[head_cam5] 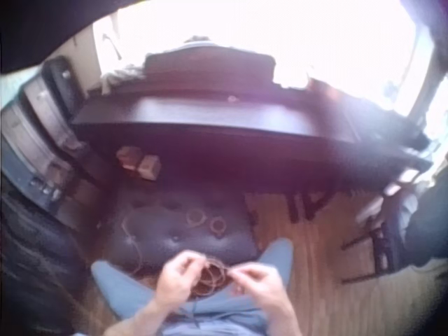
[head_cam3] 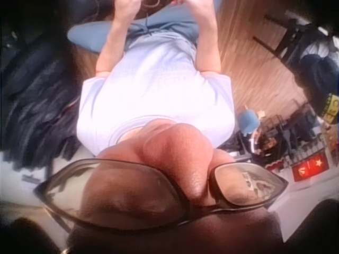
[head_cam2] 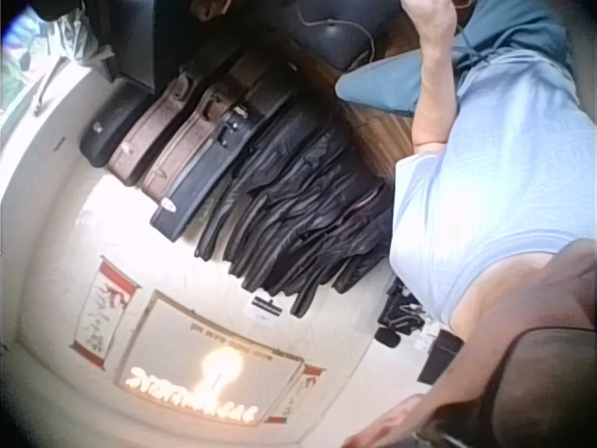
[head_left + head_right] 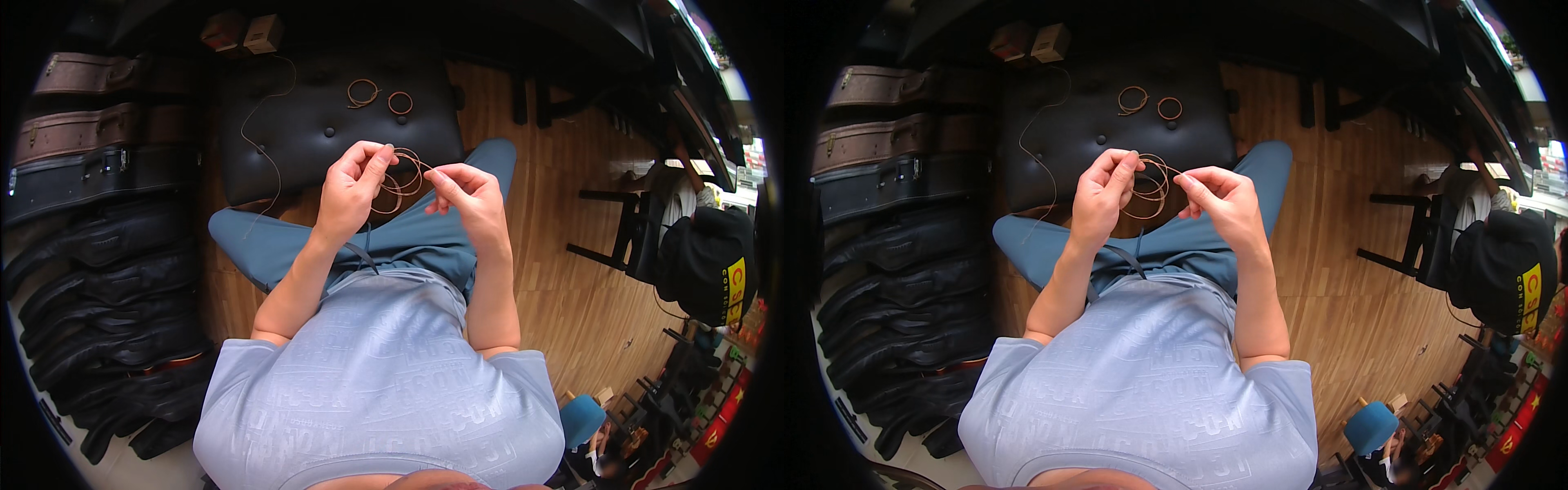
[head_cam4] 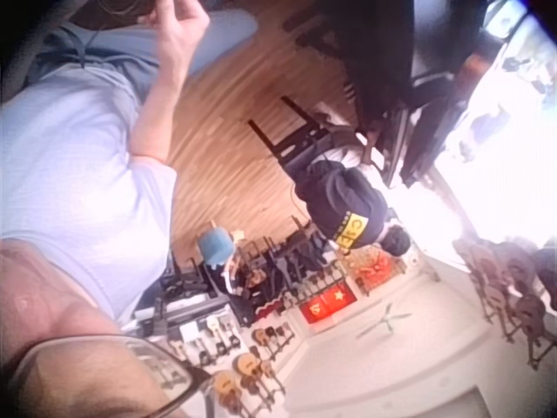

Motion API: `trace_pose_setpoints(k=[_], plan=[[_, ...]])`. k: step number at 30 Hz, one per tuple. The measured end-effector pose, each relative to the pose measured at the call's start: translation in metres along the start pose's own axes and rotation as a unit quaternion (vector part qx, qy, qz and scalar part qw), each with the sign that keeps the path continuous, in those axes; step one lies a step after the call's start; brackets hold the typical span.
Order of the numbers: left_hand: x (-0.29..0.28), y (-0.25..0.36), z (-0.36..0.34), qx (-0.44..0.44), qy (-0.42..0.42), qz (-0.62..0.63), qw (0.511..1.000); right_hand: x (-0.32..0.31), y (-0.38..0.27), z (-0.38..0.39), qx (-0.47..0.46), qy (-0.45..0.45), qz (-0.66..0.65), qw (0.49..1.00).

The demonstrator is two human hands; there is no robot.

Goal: The person sits on a piano bench and repeatedly bends a thin wire into small circular loops by hand, placing each finished loop on the bench. The person continues forming additional loops throughout the clip.

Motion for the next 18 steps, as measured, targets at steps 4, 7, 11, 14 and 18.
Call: trace_pose_setpoints(k=[4,7,11,14,18], plan=[[-0.002,0.002,0.0,0.056,0.047,-0.073,0.995,0.001,-0.004,0.003,0.02,-0.034,-0.042,0.998],[-0.001,0.004,0.0,0.075,0.051,-0.097,0.991,0.004,-0.001,0.003,-0.018,-0.088,-0.078,0.993],[0.01,0.001,0.003,0.054,0.012,-0.048,0.997,0.007,0.011,-0.002,-0.053,-0.101,-0.118,0.987],[0.017,-0.003,0.004,0.016,-0.034,0.017,0.999,0.014,0.012,-0.001,-0.026,-0.073,-0.137,0.988],[0.022,-0.004,0.005,-0.026,-0.07,0.07,0.995,0.009,0.014,-0.002,-0.079,-0.042,-0.09,0.992]])
Point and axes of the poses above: each hand's wrist, its own z-axis away from the middle knuckle, its own x-axis out of the palm, y = z × x, the point moved 5 cm from there along -z, towards the middle knuckle, and after that the axes turned 6 degrees about -z, right-handed, at the moved point
